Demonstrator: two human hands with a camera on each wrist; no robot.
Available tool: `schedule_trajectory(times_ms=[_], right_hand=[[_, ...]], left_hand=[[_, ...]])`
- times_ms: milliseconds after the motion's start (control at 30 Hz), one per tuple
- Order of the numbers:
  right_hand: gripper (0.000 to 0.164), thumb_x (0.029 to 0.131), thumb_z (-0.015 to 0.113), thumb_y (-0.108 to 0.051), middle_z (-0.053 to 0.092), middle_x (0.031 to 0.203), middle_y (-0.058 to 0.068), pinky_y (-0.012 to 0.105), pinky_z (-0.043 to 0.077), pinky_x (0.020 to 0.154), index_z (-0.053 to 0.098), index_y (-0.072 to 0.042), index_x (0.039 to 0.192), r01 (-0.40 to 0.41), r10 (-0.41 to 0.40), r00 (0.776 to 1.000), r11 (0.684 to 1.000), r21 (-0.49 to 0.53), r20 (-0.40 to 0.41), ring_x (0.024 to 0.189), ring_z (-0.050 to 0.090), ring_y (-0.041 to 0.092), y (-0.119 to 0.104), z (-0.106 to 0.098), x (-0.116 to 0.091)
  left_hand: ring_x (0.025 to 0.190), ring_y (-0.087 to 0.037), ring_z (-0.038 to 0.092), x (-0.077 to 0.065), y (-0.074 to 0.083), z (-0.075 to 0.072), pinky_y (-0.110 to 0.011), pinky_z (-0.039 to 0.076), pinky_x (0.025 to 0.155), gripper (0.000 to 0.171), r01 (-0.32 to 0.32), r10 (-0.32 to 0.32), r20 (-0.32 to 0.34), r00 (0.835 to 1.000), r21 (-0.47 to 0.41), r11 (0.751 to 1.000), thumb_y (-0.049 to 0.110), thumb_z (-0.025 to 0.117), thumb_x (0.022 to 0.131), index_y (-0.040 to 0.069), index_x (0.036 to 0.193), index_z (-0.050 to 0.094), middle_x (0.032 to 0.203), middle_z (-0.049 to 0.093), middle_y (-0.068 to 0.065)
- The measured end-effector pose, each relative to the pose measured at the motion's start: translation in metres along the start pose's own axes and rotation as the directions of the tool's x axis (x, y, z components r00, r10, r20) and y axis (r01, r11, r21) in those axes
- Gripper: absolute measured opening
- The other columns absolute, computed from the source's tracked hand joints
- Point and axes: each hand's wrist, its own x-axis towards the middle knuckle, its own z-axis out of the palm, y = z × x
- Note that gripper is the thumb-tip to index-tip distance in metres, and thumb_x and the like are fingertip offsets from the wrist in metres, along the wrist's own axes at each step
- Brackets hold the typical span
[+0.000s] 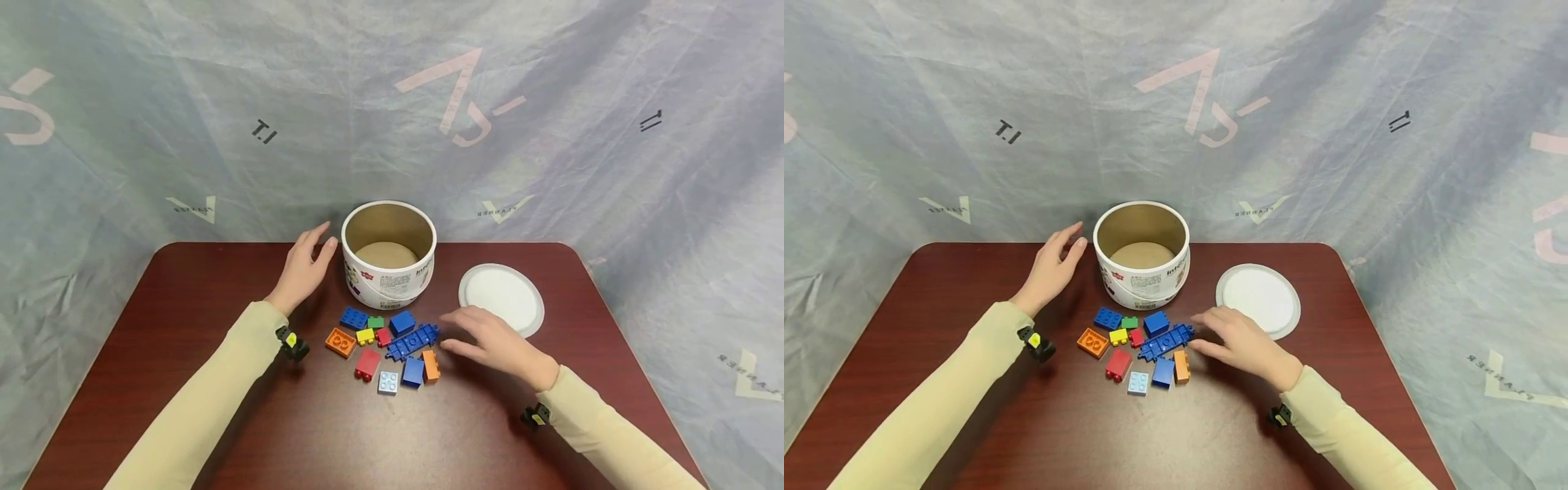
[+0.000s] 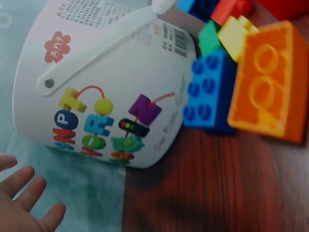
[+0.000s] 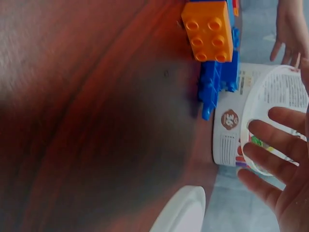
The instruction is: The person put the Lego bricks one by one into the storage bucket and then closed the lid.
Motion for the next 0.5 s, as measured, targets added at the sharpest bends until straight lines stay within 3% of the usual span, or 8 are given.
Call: schedule_trajectory(times_ms=[233, 500], right_hand=[[0.053, 0.095, 0.076, -0.044, 0.072, 0.117, 0.005, 0.039, 0.056, 0.095, 0.070, -0.004, 0.129, 0.129, -0.130, 0.989, 0.991, 0.014, 0.071, 0.108, 0.066, 0.017, -0.003, 0.013, -0.002], [0.057, 0.088, 0.084, -0.045, 0.071, 0.115, 0.001, 0.036, 0.055, 0.093, 0.070, -0.009, 0.130, 0.155, -0.156, 0.981, 0.988, 0.016, 0.112, 0.105, 0.064, 0.014, -0.009, 0.022, -0.004]], left_hand=[[0.136, -0.033, 0.051, 0.014, 0.006, 0.014, -0.050, 0.044, 0.113, 0.052, 0.034, -0.036, -0.020, 0.999, -0.111, 0.993, 0.031, 0.051, 0.111, 0.010, 0.159, 0.045, 0.153, 0.050, -0.017], [0.143, -0.028, 0.047, 0.018, 0.006, 0.027, -0.048, 0.039, 0.118, 0.048, 0.044, -0.056, -0.058, 0.997, -0.199, 0.979, 0.027, 0.050, 0.112, 0.012, 0.157, 0.048, 0.158, 0.049, -0.011]])
